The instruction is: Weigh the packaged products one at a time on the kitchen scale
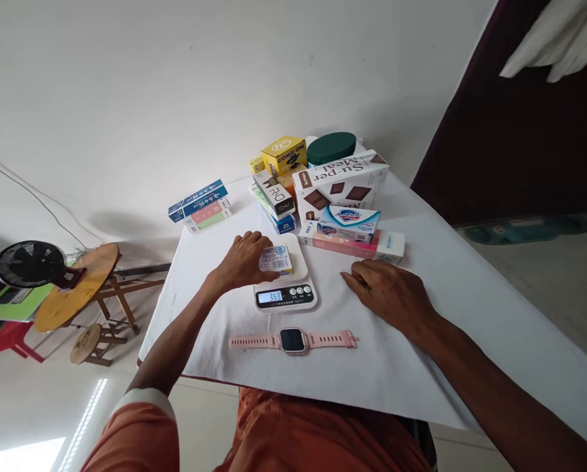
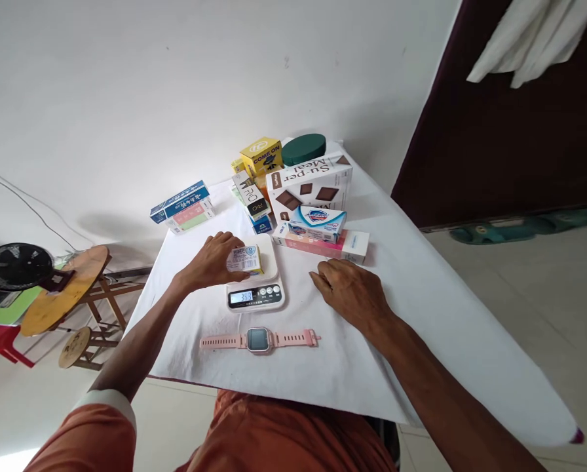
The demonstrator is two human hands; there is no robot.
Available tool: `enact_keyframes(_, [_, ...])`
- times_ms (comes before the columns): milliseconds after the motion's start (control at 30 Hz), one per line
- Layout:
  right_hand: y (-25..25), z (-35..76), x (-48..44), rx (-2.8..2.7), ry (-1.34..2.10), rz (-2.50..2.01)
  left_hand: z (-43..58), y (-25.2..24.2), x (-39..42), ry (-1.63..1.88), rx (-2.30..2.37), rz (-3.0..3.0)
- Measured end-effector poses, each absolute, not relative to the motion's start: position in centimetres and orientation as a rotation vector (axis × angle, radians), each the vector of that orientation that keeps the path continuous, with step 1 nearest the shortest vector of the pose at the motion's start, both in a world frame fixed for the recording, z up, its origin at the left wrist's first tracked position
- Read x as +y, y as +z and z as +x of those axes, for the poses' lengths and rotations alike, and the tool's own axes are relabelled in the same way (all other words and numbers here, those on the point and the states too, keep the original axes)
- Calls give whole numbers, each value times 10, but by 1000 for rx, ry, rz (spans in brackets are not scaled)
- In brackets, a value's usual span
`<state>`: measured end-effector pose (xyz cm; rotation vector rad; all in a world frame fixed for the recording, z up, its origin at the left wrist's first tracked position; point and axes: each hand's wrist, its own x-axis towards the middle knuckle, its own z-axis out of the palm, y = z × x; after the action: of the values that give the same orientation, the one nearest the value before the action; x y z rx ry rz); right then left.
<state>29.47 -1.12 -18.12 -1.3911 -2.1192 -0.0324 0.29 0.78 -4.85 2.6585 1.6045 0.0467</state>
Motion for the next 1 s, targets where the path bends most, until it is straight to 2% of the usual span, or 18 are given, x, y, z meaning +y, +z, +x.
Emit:
enact_keyframes(167, [-181, 295, -12, -2128, -63, -1381, -63, -43, 19, 646, 1814, 2423])
enact_keyframes(300, [-182, 295, -12, -2109, -86, -1390, -125, -53, 48, 930, 2188, 1964])
enact_keyframes(500, [-181, 294, -12, -2103, -99, -1368, -162, -84, 94, 1110, 2652, 1459])
enact_keyframes(767, [-183, 296, -12, -2089, -50, -1370, -157, -103, 118, 1198, 2724, 1265])
enact_keyframes(1000, [-179, 293, -12, -2095, -3, -1407, -134, -95, 105, 1182, 2753, 1238])
